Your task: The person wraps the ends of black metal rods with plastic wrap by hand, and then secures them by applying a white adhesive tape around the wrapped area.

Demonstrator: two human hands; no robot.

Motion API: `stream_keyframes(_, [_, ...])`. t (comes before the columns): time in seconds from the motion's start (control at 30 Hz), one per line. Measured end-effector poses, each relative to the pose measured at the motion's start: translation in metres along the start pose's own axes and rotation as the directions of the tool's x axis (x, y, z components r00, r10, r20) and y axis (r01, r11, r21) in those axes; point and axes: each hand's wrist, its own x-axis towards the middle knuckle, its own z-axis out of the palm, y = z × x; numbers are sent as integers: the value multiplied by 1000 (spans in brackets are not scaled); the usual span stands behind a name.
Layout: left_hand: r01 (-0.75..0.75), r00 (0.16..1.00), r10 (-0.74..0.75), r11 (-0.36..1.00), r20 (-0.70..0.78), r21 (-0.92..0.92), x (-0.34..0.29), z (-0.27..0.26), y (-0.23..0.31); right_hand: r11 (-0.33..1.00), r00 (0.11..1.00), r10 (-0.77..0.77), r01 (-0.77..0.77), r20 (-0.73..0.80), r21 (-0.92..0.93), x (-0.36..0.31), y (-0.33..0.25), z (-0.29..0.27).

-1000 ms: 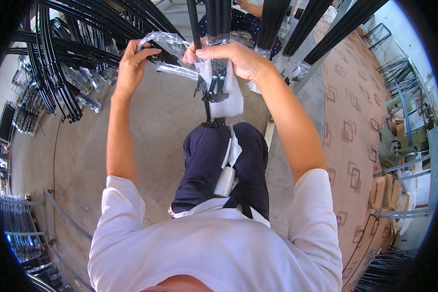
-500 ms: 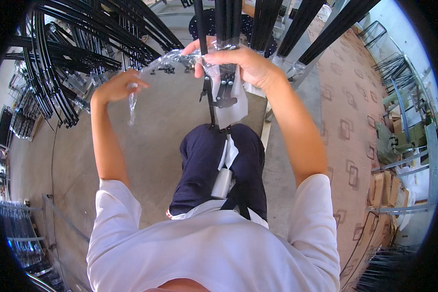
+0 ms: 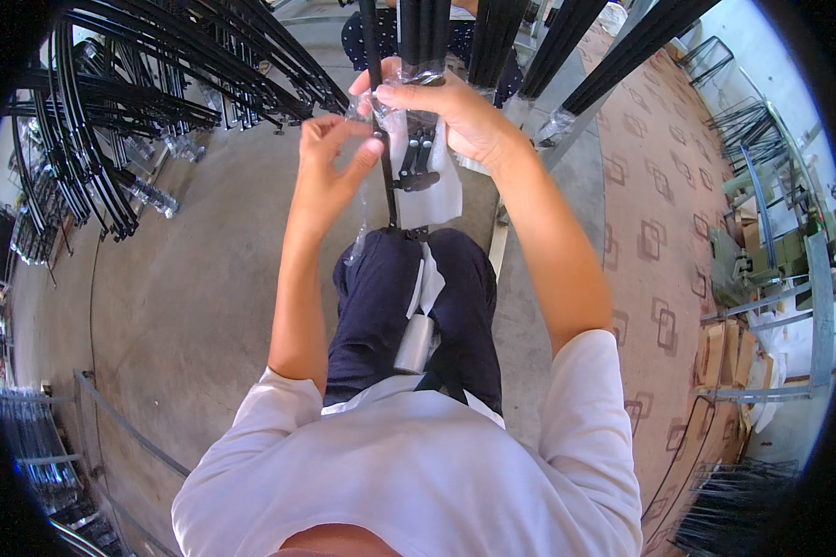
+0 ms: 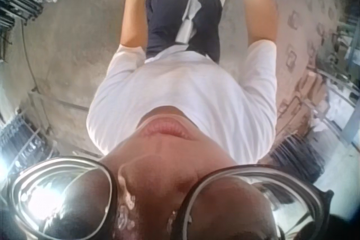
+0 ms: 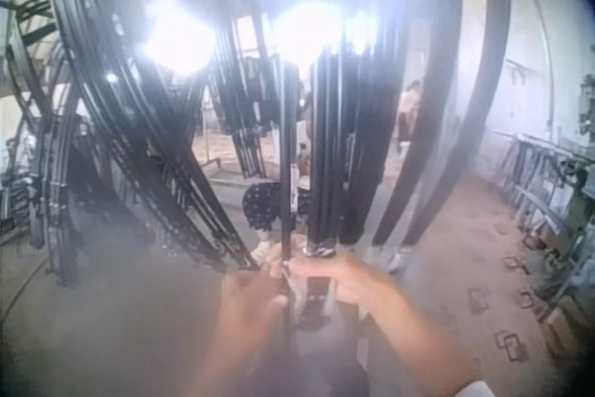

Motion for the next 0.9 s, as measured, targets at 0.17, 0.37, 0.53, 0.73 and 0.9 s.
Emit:
stream_keyframes(0.17, [250,963,-133,766,234,-593,-5,25,-16,992,992,-119,118,-48,-35,-3,9,-3])
stream_keyframes(0.37, [16,993,-51,946,-102,-323,-15,32,-23,940,937,-322,299,-136,-165,-19,41,0])
stream_keyframes(0.53, [-49,982,63,995,-175,85,-15,18,-16,916,902,-356,283,-246,-285,-14,52,10])
stream_keyframes(0.73, [85,938,-168,960,-303,-267,-8,25,-1,928,903,-335,266,-268,-261,-9,54,17])
stream_keyframes(0.9, [171,949,-256,909,-186,-380,-2,15,5,923,925,-301,221,-231,-314,-8,48,20])
